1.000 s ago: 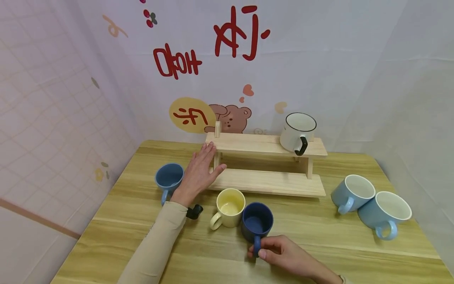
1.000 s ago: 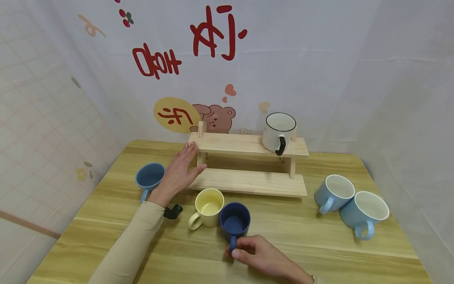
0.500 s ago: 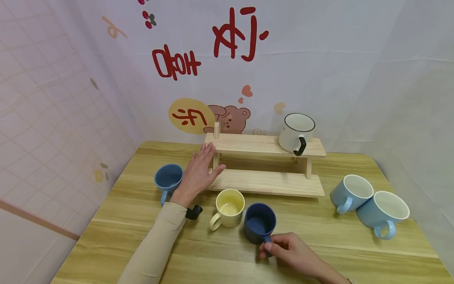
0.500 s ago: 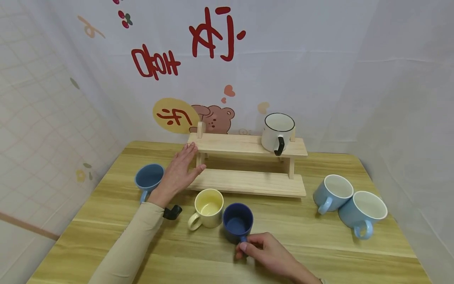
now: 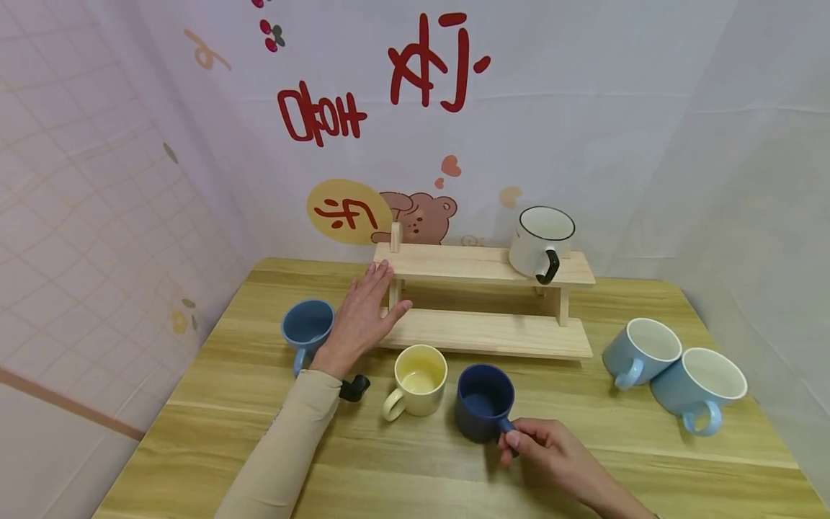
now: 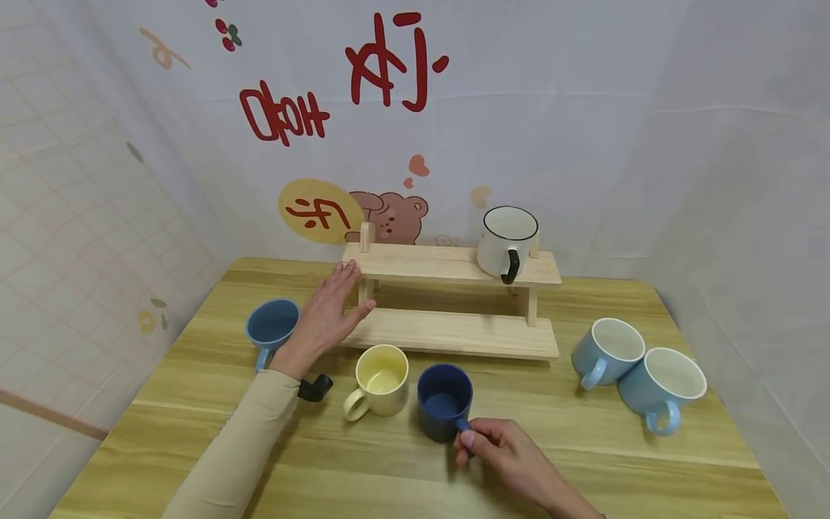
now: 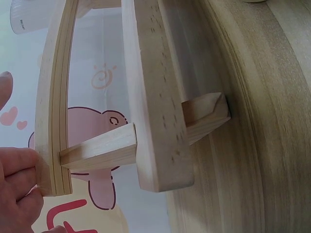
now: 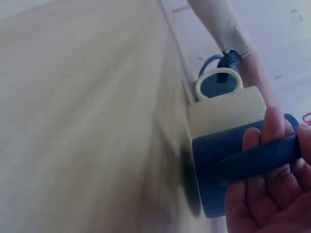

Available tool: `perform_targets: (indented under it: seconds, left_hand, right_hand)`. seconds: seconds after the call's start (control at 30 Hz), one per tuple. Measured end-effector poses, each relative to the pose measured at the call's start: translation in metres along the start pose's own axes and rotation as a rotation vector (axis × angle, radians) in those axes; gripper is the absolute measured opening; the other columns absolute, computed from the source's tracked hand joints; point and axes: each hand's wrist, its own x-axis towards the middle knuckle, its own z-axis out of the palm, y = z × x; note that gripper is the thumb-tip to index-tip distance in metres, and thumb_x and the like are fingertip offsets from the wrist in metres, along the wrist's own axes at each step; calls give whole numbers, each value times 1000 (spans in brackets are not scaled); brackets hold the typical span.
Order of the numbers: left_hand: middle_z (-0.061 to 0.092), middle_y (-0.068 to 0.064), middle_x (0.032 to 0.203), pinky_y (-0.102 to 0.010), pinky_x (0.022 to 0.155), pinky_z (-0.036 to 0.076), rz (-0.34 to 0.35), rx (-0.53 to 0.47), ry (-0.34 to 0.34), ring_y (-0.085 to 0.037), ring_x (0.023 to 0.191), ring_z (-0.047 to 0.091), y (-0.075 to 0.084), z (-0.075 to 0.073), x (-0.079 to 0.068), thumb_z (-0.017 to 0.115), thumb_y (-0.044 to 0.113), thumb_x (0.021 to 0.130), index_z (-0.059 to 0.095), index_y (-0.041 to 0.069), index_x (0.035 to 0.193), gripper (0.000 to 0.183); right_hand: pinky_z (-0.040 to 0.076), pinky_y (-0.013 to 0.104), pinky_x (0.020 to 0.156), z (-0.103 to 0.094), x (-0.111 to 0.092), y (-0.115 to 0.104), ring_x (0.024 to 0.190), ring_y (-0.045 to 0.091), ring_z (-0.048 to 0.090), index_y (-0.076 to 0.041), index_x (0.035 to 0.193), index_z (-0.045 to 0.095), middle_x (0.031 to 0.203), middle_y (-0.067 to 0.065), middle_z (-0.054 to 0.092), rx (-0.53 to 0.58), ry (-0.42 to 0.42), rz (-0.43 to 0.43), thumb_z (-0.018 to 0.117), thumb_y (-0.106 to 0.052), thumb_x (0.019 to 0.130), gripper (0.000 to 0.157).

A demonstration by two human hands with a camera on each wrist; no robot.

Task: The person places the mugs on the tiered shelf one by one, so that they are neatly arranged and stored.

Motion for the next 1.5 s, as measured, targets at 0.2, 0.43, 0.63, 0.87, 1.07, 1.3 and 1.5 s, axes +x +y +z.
perform_targets:
  seconds: [0.2,0.43,0.63,0.87,1.07,1.3,1.5]
  left_hand:
    - [24,-8,170,-54,126,13,-2,4,-3,-25,159,14,1,0,-1,52,59,103,33,5,162,82]
    - [24,-9,170,-53,126,13,-4,13,-5,-27,159,15,3,1,-2,52,58,103,33,4,162,82]
    - [24,-9,170,-52,126,12,-10,9,-7,-25,159,13,4,2,-2,51,59,103,33,5,162,82]
    - [24,-8,170,-51,126,13,-13,7,3,-24,159,13,4,2,-1,52,59,103,34,5,161,81]
    - [24,-8,170,-52,127,13,-10,7,6,-24,159,13,5,2,-1,52,59,103,34,5,161,82]
    - [24,-8,170,-51,127,12,-23,2,5,-25,159,13,5,2,-2,53,59,103,34,5,162,82]
    - [24,-8,170,-52,127,13,-26,7,7,-25,159,13,4,1,-1,53,59,103,34,5,162,82]
  right_hand:
    - [56,26,88,-5,5,-14,90,15,70,2,105,69,93,20,71,13,42,-21,43,1,110,26]
    - [53,25,90,-10,16,-36,92,20,68,-1,103,69,90,11,72,-71,172,-2,46,-4,110,24]
    - [53,23,92,-16,33,-50,93,17,68,5,102,67,87,16,71,-86,269,-47,47,-5,110,24]
    - [55,24,91,-23,55,-64,92,18,69,6,100,67,85,8,71,-100,346,-123,47,-5,110,25]
    - [55,25,91,-24,69,-75,92,19,67,3,100,69,86,13,70,-145,403,-104,49,-12,111,27]
    - [51,25,94,-28,86,-83,95,23,67,0,100,70,88,13,70,-162,439,-87,51,-21,111,30]
    - [50,27,96,-30,100,-85,96,25,67,1,101,69,89,14,71,-139,473,-91,52,-25,111,33]
